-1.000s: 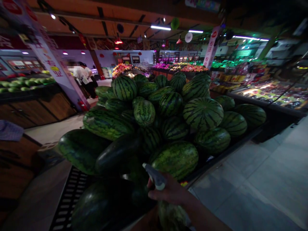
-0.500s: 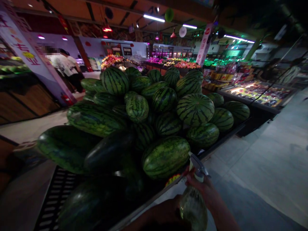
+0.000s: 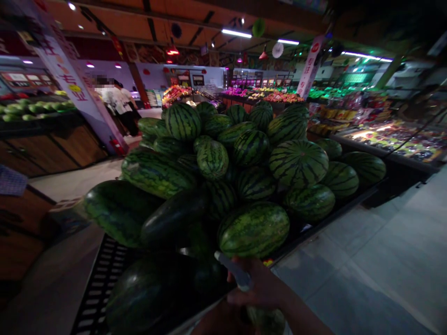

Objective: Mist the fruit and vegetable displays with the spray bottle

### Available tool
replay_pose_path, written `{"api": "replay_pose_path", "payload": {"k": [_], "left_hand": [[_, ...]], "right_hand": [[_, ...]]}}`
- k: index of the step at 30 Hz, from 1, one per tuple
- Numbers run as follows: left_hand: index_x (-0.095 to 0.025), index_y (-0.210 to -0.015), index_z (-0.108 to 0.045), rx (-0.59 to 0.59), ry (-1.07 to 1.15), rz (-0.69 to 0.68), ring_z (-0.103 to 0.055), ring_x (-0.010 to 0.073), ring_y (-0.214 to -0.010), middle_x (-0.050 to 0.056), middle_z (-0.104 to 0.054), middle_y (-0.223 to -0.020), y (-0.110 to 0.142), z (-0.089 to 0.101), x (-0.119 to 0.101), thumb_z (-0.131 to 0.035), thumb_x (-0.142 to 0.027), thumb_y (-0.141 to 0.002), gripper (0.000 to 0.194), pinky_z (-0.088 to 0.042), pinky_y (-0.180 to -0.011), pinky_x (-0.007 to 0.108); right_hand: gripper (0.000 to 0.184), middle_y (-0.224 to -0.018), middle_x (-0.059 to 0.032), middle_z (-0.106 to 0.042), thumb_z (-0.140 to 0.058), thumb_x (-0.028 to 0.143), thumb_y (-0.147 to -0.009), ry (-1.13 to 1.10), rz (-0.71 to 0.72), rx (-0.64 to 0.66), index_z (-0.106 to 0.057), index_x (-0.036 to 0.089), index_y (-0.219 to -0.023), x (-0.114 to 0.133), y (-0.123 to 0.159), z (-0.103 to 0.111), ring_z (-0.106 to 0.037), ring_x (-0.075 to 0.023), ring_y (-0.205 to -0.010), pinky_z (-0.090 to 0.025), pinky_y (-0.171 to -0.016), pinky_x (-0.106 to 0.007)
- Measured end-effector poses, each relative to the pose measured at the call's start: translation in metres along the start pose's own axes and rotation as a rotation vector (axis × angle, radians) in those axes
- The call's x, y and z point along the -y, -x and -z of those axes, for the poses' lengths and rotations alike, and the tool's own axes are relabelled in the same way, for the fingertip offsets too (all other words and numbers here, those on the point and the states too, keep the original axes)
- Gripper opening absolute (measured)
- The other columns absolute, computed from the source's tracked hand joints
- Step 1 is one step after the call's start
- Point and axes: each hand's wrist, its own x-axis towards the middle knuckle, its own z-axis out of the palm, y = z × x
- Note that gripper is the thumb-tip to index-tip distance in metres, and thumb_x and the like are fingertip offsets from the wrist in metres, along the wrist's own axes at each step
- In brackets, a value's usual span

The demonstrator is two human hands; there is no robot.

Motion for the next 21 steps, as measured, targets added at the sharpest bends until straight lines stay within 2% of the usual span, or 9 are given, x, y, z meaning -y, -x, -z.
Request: {"api": "replay_pose_path", "payload": {"k": [3,8,11,16,21], "left_hand": [[-0.022,-0.140,-0.060,-0.005,-0.159,-0.057,-0.061,0.0351,-0.126,0.012,-0.066,-0.140,-0.007,0.002,-0.013,-0.081,-0.060,-0.076,0.078,-0.048,-0.107,0.048],[-0.021,-0.150,-0.046,-0.039,-0.424,-0.087,-0.063,0.0294,-0.110,0.014,-0.068,-0.128,-0.029,0.001,-0.026,-0.066,-0.078,-0.078,0.094,-0.050,-0.097,0.044],[-0.021,-0.152,-0.044,-0.025,-0.462,-0.131,-0.063,0.0284,-0.108,0.013,-0.069,-0.124,-0.044,-0.007,-0.034,-0.064,-0.077,-0.080,0.094,-0.050,-0.096,0.041],[-0.020,-0.141,-0.057,0.032,-0.477,-0.185,-0.066,0.0259,-0.099,0.010,-0.073,-0.109,-0.074,-0.024,-0.051,-0.065,-0.074,-0.081,0.081,-0.052,-0.089,0.037],[-0.015,-0.134,-0.060,-0.047,-0.468,-0.173,-0.068,0.0269,-0.099,0.012,-0.073,-0.104,-0.105,-0.038,-0.060,-0.065,-0.070,-0.083,0.075,-0.051,-0.090,0.039]], "right_hand": [[0.019,-0.075,0.0033,-0.061,-0.075,0.034,-0.071,-0.135,-0.002,-0.214,-0.065,0.023,-0.083,0.002,0.001,0.014,-0.057,-0.0173,-0.072,-0.043,-0.069,-0.031],[0.033,-0.076,0.0019,-0.063,-0.080,0.046,-0.074,-0.263,0.066,-0.458,-0.069,0.026,-0.098,-0.013,0.012,0.046,-0.052,-0.0157,-0.063,-0.046,-0.062,-0.031],[0.034,-0.072,0.0011,-0.063,-0.082,0.053,-0.074,-0.261,0.064,-0.582,-0.072,0.026,-0.092,-0.019,0.023,0.062,-0.056,-0.0173,-0.064,-0.049,-0.062,-0.032],[0.038,-0.077,0.0004,-0.068,-0.083,0.053,-0.075,-0.393,0.074,-0.745,-0.074,0.026,-0.101,-0.014,0.041,0.085,-0.064,-0.0191,-0.069,-0.056,-0.068,-0.033],[0.034,-0.091,-0.0046,-0.074,-0.083,0.052,-0.076,-0.377,0.109,-0.902,-0.073,0.024,-0.093,-0.015,0.060,0.118,-0.066,-0.0208,-0.075,-0.057,-0.069,-0.035]]}}
